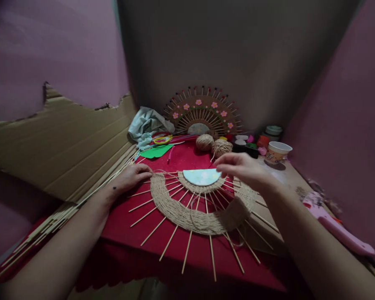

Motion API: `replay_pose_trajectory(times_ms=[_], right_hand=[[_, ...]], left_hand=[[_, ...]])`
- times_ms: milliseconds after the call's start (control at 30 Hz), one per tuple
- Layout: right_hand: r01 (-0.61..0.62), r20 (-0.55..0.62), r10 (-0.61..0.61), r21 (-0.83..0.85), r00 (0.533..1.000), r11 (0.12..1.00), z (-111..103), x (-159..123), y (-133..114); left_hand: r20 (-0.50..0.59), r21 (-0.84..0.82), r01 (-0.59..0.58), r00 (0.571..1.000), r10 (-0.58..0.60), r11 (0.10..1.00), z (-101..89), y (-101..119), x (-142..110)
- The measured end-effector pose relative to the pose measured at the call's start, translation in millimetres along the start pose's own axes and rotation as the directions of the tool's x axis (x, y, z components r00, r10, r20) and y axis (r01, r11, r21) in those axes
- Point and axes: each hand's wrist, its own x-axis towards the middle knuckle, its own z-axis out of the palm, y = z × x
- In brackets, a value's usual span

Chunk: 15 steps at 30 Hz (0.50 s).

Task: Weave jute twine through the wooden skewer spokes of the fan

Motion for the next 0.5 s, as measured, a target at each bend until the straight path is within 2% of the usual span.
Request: replay_pose_trajectory(times_ms=[33,100,200,267,333,400,500], right_hand=[[0.025,0.12,-0.011,-0.114,0.993,0.993,9.2,-5.0,-0.9],[0.145,0.236,-0.071,-0.31,0.969,0.94,27.0,-12.2,0.8],[0.319,0.305,-0.183,-0.493,0.935,0.809,48.8,-14.4,13.6],[0.361,0.314,-0.213,-0.558,0.925,0.747,57.2,-12.4,24.5],[0.344,0.276,-0.217,-0.593,0.936,0.728,58.0,-10.4,31.5],[0.279,0.195,-0.201,-0.596,0.96,0.753,49.2,-9.2,30.9],[0.092,-0.027,-0.127,-0.548,0.991,0.832,15.9,-6.6,18.6]], left_hand=[[0.002,0.0,0.0,1.0,0.0,1.0,-0.2,0.1,0.0],[0.003,0.001,-0.002,1.0,0.002,1.0,-0.6,0.5,-0.1],[0.002,0.004,0.0,1.0,0.0,1.0,-0.6,1.2,-0.4],[0.002,0.003,0.003,1.0,-0.003,1.0,-0.1,1.4,-0.6],[0.002,0.001,0.006,1.0,-0.006,1.0,0.5,1.5,-0.9],[0.002,0.0,0.011,1.0,-0.011,1.0,0.9,1.9,-1.1],[0.003,-0.005,0.019,1.0,-0.019,1.0,0.8,3.0,-1.5]])
